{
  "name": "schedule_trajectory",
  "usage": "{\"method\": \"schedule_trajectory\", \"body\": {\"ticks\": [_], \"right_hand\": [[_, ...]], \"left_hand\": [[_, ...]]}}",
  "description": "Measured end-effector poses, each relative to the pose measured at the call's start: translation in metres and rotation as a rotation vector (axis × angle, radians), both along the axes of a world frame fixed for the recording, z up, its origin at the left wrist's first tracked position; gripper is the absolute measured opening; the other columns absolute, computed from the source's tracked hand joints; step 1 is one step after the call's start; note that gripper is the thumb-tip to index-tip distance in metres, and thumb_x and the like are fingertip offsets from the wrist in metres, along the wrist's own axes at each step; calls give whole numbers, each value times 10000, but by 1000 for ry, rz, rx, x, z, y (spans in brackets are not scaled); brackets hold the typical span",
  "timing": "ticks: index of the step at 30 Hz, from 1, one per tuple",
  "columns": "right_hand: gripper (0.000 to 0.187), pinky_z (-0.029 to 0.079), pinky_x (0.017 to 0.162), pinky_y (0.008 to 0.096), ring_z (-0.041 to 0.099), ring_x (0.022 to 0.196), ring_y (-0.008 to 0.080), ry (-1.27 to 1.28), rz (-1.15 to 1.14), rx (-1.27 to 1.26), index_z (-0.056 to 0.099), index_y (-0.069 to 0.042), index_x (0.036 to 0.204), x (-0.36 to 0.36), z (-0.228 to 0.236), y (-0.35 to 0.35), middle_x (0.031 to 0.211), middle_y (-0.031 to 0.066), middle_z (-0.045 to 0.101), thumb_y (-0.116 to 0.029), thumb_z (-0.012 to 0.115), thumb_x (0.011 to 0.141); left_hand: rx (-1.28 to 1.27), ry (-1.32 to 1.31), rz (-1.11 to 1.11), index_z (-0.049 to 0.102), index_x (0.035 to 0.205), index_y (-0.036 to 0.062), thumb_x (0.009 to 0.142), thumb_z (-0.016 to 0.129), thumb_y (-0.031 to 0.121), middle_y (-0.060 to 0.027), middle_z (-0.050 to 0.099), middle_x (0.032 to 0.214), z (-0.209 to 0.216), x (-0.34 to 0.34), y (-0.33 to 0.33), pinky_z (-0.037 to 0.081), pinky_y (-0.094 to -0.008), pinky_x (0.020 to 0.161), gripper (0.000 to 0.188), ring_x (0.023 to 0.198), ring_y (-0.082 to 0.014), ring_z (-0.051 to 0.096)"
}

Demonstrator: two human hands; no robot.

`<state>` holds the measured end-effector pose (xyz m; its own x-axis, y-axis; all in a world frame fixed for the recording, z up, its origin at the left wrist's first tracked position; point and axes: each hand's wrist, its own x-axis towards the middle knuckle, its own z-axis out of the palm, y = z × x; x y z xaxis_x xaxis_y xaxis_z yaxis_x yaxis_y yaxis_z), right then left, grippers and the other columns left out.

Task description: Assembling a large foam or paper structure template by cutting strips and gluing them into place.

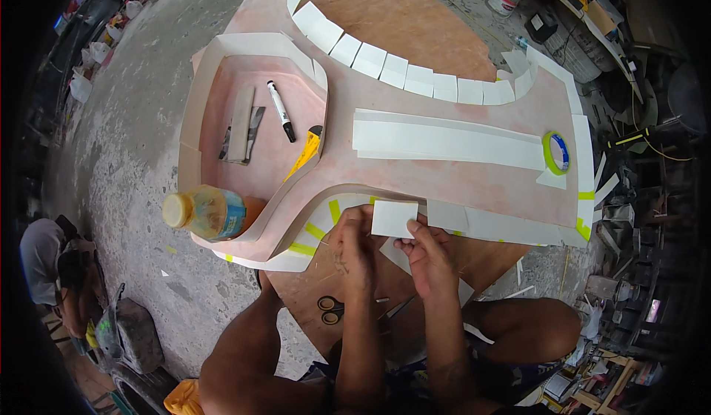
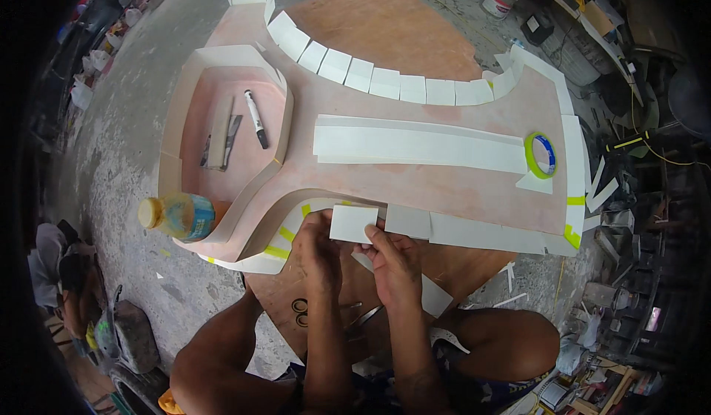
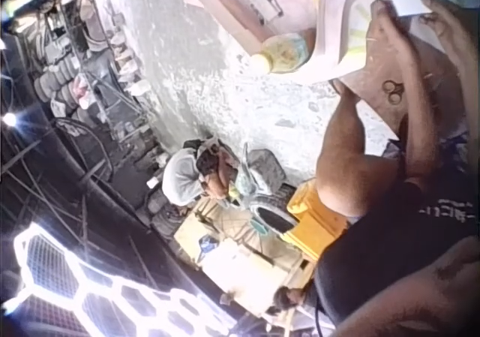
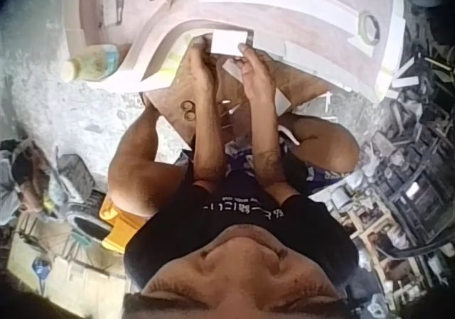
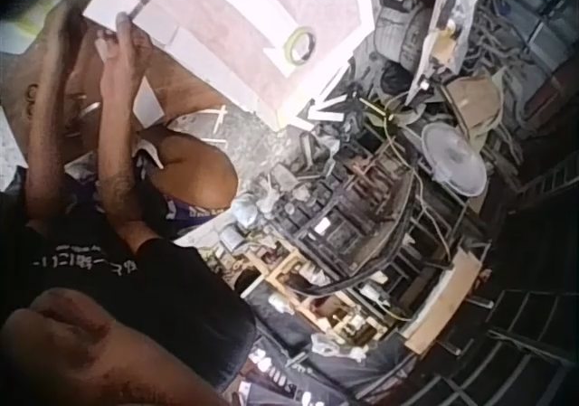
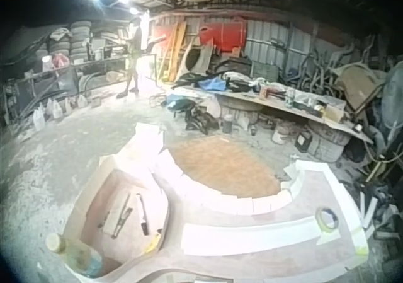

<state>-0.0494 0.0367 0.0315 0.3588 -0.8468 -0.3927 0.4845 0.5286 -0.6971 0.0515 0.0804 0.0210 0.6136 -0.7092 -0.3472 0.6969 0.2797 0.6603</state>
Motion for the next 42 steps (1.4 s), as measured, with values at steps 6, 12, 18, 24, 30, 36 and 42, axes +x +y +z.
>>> {"method": "schedule_trajectory", "body": {"ticks": [6, 12, 18, 24, 30, 36, 42], "right_hand": [[186, 532, 711, 346, 634, 886, 192, 5, -2, 24, 624, -42, 1043, -3, 8, -6, 1011, 102, 661, 6, 631, 864], [224, 514, 721, 338, 618, 922, 192, 29, -10, -2, 603, -56, 1077, -4, 9, -7, 1079, 95, 646, -8, 630, 860], [217, 530, 695, 324, 629, 900, 191, 80, -64, -54, 604, -34, 1074, -1, 6, -4, 1026, 90, 641, 5, 625, 862], [203, 542, 681, 321, 637, 865, 184, 100, -89, -117, 611, -27, 1059, 2, 6, -5, 1000, 88, 644, 11, 631, 860], [177, 543, 673, 327, 638, 853, 184, 58, -94, -115, 617, -29, 1025, 1, 5, -6, 975, 82, 645, 14, 639, 855], [161, 549, 669, 328, 634, 832, 177, 53, -115, -102, 616, -31, 1007, 3, 7, -4, 954, 77, 641, 22, 632, 856], [179, 556, 670, 329, 637, 824, 174, 53, -118, -97, 608, -36, 1025, 4, 10, -5, 955, 78, 638, 22, 630, 858]], "left_hand": [[50, -299, 43, 597, 1076, -6, 903, 607, 20, -137, 684, 993, -8, -8, -13, 526, -249, 759, 175, 866, -129, 651], [-4, -246, 38, 591, 1076, -4, 901, 622, 48, -146, 679, 1031, -32, -6, -13, 533, -250, 757, 186, 853, -140, 653], [8, -184, 37, 596, 1035, -4, 899, 632, 91, -121, 673, 972, -37, -16, -20, 539, -235, 609, 170, 765, -129, 647], [11, -182, 57, 594, 1027, -6, 900, 622, 87, -88, 673, 886, -35, -19, -25, 489, -195, 501, 160, 649, -95, 622], [53, -178, 61, 586, 1021, -1, 900, 630, 69, -61, 664, 877, -30, -19, -24, 468, -188, 551, 147, 651, -68, 595], [63, -165, 35, 591, 1015, -1, 905, 631, 82, -53, 668, 846, -23, -16, -22, 468, -186, 557, 144, 649, -62, 597], [76, -116, -7, 602, 1012, -12, 902, 645, 63, -50, 672, 852, -20, -12, -21, 470, -190, 621, 140, 702, -58, 602]]}}
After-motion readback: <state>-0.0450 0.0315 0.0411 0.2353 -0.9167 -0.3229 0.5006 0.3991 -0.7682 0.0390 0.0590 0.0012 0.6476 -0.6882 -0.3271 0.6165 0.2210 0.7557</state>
